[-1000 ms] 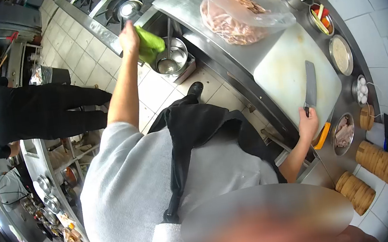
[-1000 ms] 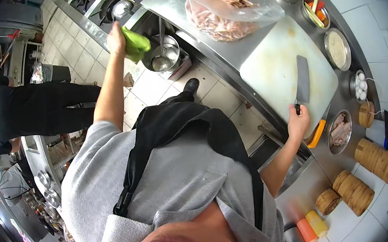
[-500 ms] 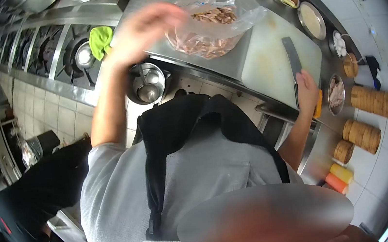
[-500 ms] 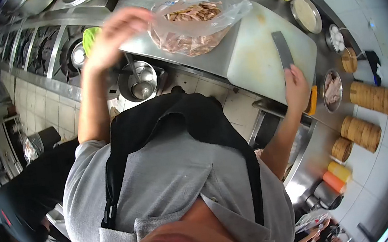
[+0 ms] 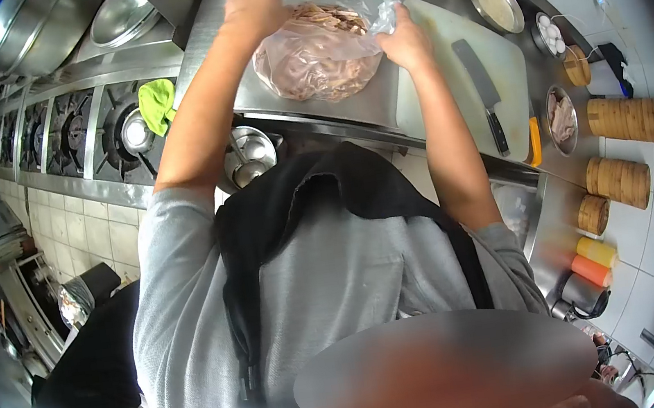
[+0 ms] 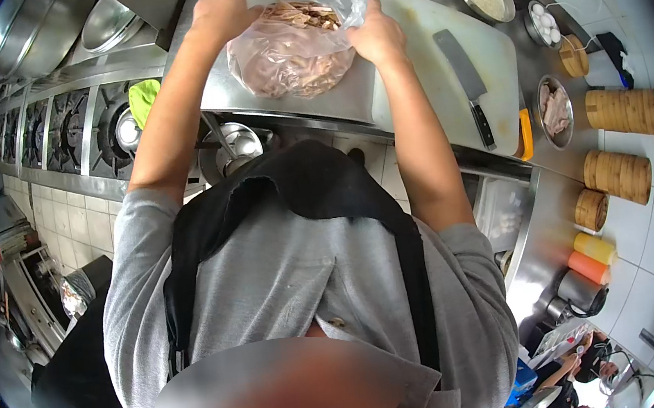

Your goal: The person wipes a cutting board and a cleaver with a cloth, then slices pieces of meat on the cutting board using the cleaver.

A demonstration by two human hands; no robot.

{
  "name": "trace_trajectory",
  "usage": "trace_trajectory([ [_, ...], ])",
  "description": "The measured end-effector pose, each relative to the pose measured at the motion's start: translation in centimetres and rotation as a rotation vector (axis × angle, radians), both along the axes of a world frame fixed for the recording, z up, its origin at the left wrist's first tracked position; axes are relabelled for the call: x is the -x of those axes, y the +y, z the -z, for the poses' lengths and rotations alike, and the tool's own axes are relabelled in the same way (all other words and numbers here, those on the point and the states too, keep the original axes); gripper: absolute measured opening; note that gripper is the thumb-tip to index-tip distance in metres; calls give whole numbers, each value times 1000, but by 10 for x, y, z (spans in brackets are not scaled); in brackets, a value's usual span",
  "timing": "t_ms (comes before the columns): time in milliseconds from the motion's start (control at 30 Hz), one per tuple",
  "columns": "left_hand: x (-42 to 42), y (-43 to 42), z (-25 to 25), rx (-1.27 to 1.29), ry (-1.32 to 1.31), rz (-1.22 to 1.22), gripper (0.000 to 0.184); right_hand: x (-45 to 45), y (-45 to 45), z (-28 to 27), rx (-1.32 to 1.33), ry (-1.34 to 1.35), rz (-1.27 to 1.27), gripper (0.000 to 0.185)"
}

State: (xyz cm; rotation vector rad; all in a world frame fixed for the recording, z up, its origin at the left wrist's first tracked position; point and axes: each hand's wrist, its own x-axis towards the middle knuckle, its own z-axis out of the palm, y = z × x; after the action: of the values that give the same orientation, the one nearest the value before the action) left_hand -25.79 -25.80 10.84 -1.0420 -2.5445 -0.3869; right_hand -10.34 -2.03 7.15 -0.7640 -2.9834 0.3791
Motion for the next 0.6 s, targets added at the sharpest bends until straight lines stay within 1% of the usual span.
trace_trajectory([
  [33, -5, -9, -6, 254, -351, -190, 30, -3, 3, 5, 188, 64, 56, 82],
  [67, -7, -16, -5, 254, -352, -190, 30, -4, 5, 10, 376, 130, 110, 75],
  [100, -9, -21, -1, 275, -454, -192, 31, -7, 1, 12, 375, 126, 108, 75],
  [133, -10, -28, 5, 293, -558, -196, 32, -13, -6, 12, 733, 303, 201, 64],
  [167, -6, -35, 20, 289, -560, -201, 32, -14, -11, 11, 1090, 484, 293, 54],
  [200, 2, -41, 41, -136, -816, -116, 31, -10, -6, 16, 1090, 484, 287, 54],
  [233, 3, -44, 48, -572, -1050, -23, 30, -7, 3, 24, 1355, 552, 309, 45],
  [267, 4, -43, 56, -573, -1051, -28, 30, -4, 12, 32, 1621, 615, 333, 37],
  [300, 1, -37, 56, -924, -1257, -8, 26, 2, 18, 31, 1622, 612, 329, 37],
  [333, -2, -31, 53, -1287, -1444, 20, 23, 10, 22, 23, 1764, 674, 328, 33],
  [367, -3, -28, 48, -1290, -1438, 22, 23, 17, 26, 16, 1906, 738, 324, 31],
  [400, -8, -27, 36, -1419, -1454, 36, 24, 21, 25, -6, 2012, 764, 256, 24],
  [433, -10, -26, 27, -1547, -1468, 50, 25, 21, 27, -29, 2012, 766, 255, 24],
  [467, -3, -33, 22, -1508, -1481, 119, 28, 17, 32, -51, 2002, 701, 69, 21],
  [500, -10, -36, 6, -1620, -1482, 116, 30, 14, 37, -67, 1981, 635, -112, 19],
  [533, -3, -51, 10, -1679, -1594, 294, 28, 15, 42, -76, 1982, 637, -109, 19],
  [567, 4, -67, 14, -1731, -1700, 479, 26, 16, 46, -84, 1956, 697, -152, 18],
  [600, -2, -71, 5, -1841, -1629, 349, 30, 18, 48, -87, 1930, 755, -194, 17],
])
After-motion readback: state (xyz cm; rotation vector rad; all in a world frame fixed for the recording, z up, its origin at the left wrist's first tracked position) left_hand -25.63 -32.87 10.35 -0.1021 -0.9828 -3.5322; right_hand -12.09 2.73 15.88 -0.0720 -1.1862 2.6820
